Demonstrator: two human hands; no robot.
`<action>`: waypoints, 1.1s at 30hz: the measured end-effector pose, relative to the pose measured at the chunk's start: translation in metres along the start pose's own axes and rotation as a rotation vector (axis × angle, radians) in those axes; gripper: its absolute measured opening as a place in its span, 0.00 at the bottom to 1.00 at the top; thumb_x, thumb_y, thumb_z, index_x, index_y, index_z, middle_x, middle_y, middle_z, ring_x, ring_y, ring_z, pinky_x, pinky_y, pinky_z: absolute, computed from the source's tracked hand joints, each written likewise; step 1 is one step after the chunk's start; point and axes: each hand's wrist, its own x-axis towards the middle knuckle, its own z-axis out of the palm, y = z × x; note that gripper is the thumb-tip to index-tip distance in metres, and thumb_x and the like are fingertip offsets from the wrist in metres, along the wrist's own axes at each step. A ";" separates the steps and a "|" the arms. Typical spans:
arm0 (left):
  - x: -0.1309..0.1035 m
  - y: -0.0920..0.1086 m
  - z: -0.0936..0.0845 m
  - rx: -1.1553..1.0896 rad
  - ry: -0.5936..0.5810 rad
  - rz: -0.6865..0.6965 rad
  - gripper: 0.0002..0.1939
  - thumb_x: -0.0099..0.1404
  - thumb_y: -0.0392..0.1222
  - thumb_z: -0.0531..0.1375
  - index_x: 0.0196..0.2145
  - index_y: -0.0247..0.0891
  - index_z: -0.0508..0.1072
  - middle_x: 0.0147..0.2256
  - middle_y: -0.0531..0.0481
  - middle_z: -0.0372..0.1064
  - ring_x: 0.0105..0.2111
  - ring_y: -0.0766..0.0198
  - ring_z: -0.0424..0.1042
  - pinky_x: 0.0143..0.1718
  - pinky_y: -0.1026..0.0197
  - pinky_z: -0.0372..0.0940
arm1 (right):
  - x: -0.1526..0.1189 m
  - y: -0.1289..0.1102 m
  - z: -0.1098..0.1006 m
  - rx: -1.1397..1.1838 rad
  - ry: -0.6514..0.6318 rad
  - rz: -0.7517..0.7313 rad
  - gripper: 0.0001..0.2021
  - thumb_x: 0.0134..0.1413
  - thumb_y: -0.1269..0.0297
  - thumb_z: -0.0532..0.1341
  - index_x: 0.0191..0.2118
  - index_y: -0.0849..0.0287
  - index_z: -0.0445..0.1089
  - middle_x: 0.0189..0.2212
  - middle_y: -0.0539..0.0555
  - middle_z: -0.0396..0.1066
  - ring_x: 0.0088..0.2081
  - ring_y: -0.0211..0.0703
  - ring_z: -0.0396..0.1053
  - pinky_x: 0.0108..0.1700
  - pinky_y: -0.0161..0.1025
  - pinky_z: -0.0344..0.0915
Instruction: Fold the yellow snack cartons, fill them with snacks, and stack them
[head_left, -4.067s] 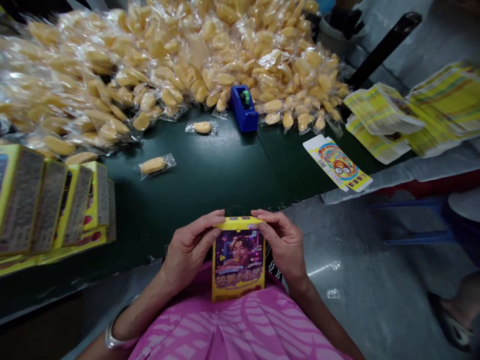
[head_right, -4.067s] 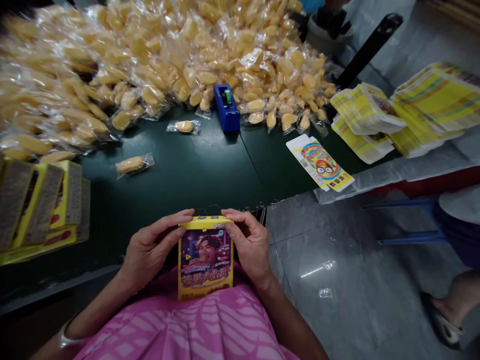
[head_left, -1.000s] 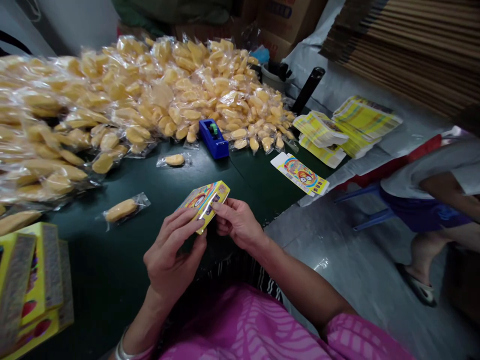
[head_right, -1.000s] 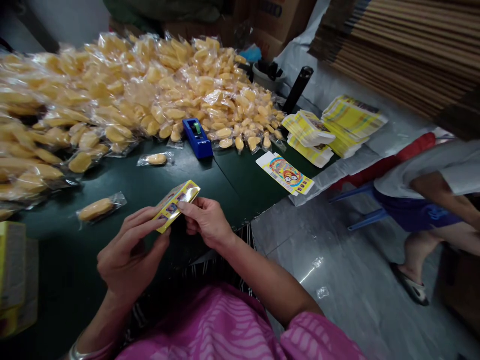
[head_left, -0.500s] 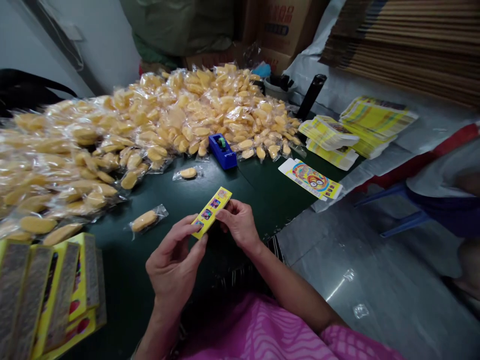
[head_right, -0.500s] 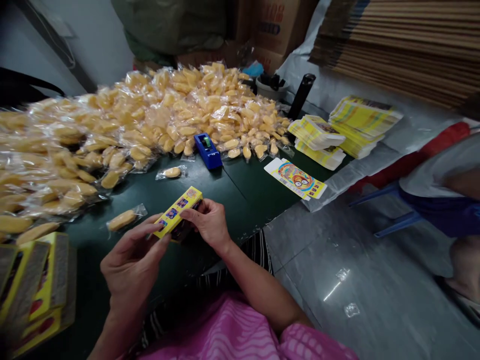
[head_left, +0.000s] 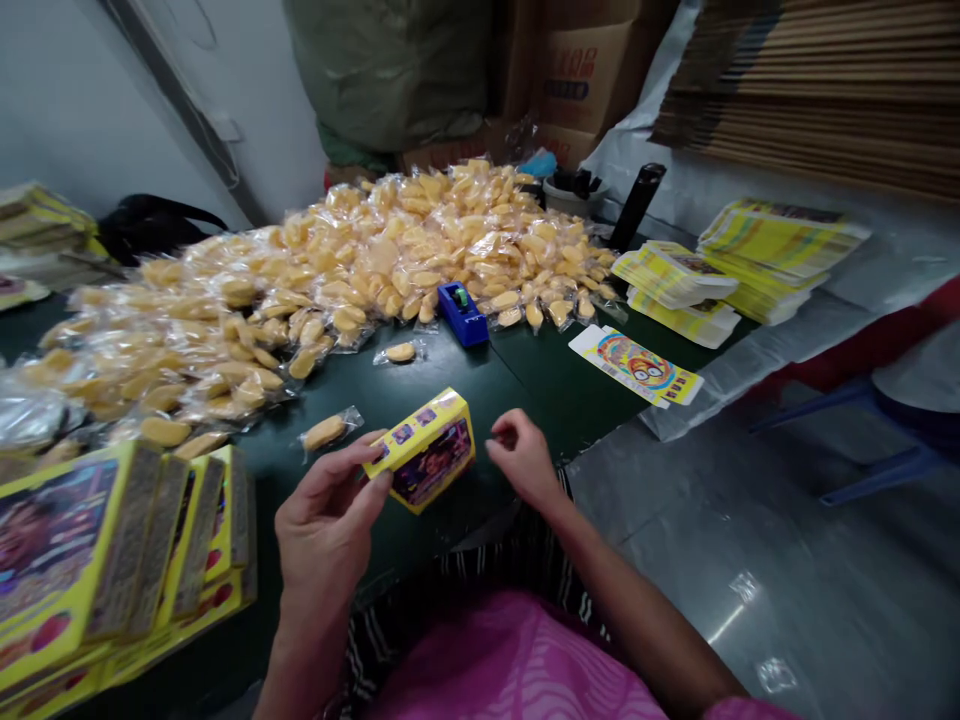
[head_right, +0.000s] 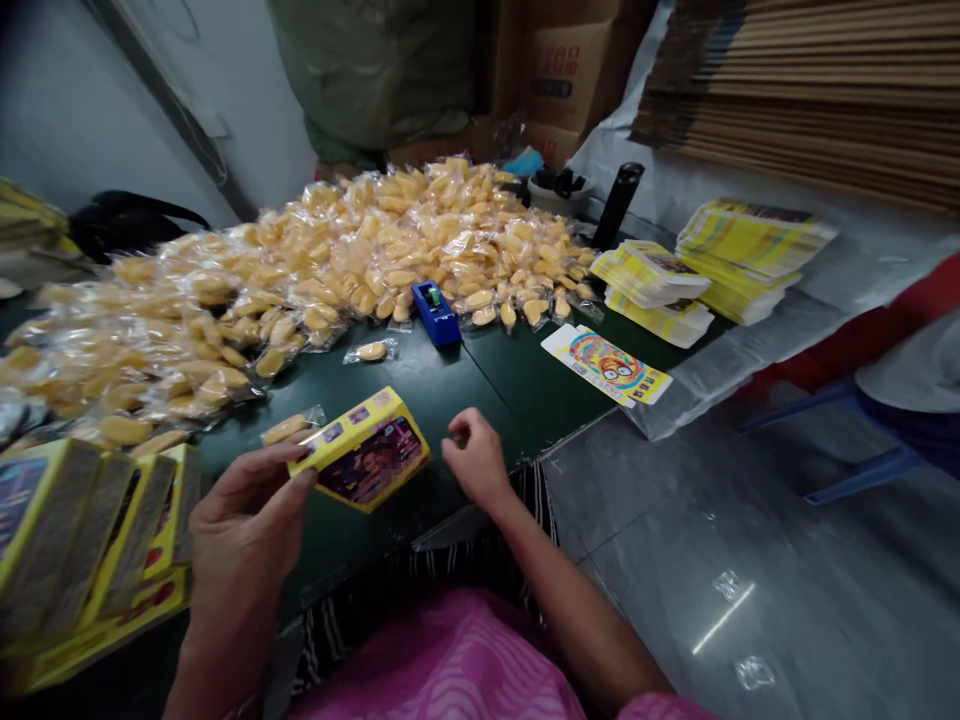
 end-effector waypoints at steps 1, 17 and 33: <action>0.002 0.001 0.000 -0.023 -0.019 -0.057 0.10 0.47 0.37 0.73 0.30 0.39 0.80 0.37 0.49 0.81 0.39 0.59 0.79 0.41 0.63 0.74 | -0.001 -0.004 -0.008 0.034 0.017 -0.009 0.09 0.41 0.61 0.66 0.31 0.56 0.68 0.29 0.51 0.70 0.32 0.42 0.67 0.37 0.39 0.65; 0.018 -0.007 -0.005 0.118 -0.317 -0.374 0.19 0.48 0.46 0.72 0.36 0.38 0.74 0.28 0.54 0.73 0.27 0.64 0.71 0.29 0.65 0.66 | -0.026 -0.045 0.022 0.113 -0.796 0.088 0.21 0.45 0.70 0.63 0.48 0.59 0.66 0.42 0.51 0.72 0.43 0.44 0.70 0.47 0.42 0.68; -0.070 -0.017 -0.081 0.293 0.080 -0.267 0.29 0.51 0.56 0.70 0.47 0.39 0.73 0.46 0.41 0.78 0.49 0.45 0.75 0.53 0.46 0.68 | -0.043 -0.032 0.056 0.491 -1.018 -0.033 0.20 0.48 0.68 0.69 0.49 0.55 0.72 0.45 0.51 0.75 0.47 0.43 0.73 0.50 0.39 0.68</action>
